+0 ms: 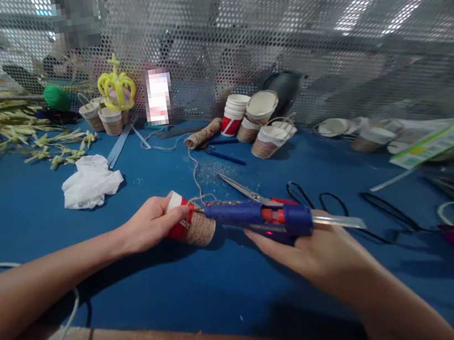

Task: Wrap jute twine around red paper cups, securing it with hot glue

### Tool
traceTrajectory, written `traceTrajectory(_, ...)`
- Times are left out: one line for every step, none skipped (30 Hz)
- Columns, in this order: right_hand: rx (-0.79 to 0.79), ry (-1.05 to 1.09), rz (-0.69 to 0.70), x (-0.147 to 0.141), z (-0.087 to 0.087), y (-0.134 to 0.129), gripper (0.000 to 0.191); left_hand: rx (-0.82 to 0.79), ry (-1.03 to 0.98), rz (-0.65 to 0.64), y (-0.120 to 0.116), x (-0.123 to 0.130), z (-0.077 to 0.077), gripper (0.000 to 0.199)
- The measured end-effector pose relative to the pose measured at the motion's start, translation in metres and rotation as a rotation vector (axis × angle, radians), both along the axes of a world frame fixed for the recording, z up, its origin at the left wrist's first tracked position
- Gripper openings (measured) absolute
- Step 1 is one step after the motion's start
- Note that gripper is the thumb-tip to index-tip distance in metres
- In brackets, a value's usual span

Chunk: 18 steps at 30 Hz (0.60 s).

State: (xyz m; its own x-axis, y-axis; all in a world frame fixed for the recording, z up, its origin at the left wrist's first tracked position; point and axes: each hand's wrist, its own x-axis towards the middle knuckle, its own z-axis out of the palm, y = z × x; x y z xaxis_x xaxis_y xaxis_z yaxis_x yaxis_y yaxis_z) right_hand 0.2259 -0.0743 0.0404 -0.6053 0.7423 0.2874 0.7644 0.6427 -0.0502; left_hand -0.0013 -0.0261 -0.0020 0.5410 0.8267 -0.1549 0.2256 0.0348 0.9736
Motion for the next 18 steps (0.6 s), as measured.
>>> traceTrajectory(0.096,-0.092,0.051,-0.001,0.001,0.000,0.045,0.003,0.004,-0.001,0.000,0.000,0.000,0.033)
traceTrajectory(0.184,-0.179,0.097,-0.002,0.002,0.000,0.048,0.005,0.007,-0.003,0.000,0.000,0.001,0.033)
traceTrajectory(0.248,-0.246,0.133,-0.003,0.003,-0.001,0.049,0.005,0.006,-0.004,0.000,0.000,0.001,0.033)
traceTrajectory(0.275,-0.282,0.147,-0.004,0.003,-0.002,0.049,0.004,0.005,-0.004,-0.001,0.001,0.002,0.033)
traceTrajectory(0.280,-0.293,0.142,-0.004,0.002,-0.003,0.050,0.004,0.002,0.000,-0.001,0.001,0.002,0.033)
traceTrajectory(0.272,-0.281,0.125,-0.004,0.001,-0.004,0.050,0.003,0.002,0.002,-0.001,0.001,0.003,0.033)
traceTrajectory(0.250,-0.249,0.097,-0.003,-0.001,-0.004,0.050,0.005,0.000,0.005,-0.002,0.001,0.003,0.034)
traceTrajectory(0.209,-0.193,0.062,-0.001,-0.003,-0.005,0.048,0.004,-0.001,0.006,-0.002,0.001,0.003,0.034)
traceTrajectory(0.161,-0.125,0.025,0.000,-0.006,-0.005,0.045,0.001,-0.001,0.005,-0.002,0.001,0.003,0.034)
traceTrajectory(0.117,-0.058,-0.013,0.001,-0.009,-0.005,0.041,-0.002,-0.003,0.002,-0.002,0.001,0.003,0.034)
traceTrajectory(0.074,0.000,-0.043,0.003,-0.012,-0.006,0.038,-0.005,-0.006,0.001,-0.002,0.001,0.002,0.034)
traceTrajectory(0.036,0.059,-0.070,0.003,-0.014,-0.006,0.036,-0.009,-0.008,0.000,-0.001,0.001,0.002,0.034)
traceTrajectory(0.010,0.114,-0.092,0.004,-0.016,-0.007,0.034,-0.011,-0.008,0.001,-0.001,0.001,0.002,0.033)
traceTrajectory(-0.011,0.157,-0.104,0.003,-0.016,-0.008,0.032,-0.011,-0.007,0.002,-0.001,0.001,0.002,0.033)
traceTrajectory(-0.027,0.191,-0.111,0.002,-0.016,-0.009,0.031,-0.011,-0.007,0.003,-0.001,0.002,0.002,0.033)
traceTrajectory(-0.049,0.223,-0.116,0.001,-0.015,-0.010,0.028,-0.013,-0.009,0.002,-0.001,0.002,0.003,0.033)
traceTrajectory(-0.072,0.244,-0.128,-0.001,-0.013,-0.011,0.026,-0.017,-0.015,-0.001,-0.001,0.002,0.003,0.033)
traceTrajectory(-0.091,0.251,-0.142,-0.003,-0.011,-0.011,0.024,-0.022,-0.021,-0.004,-0.001,0.002,0.003,0.033)
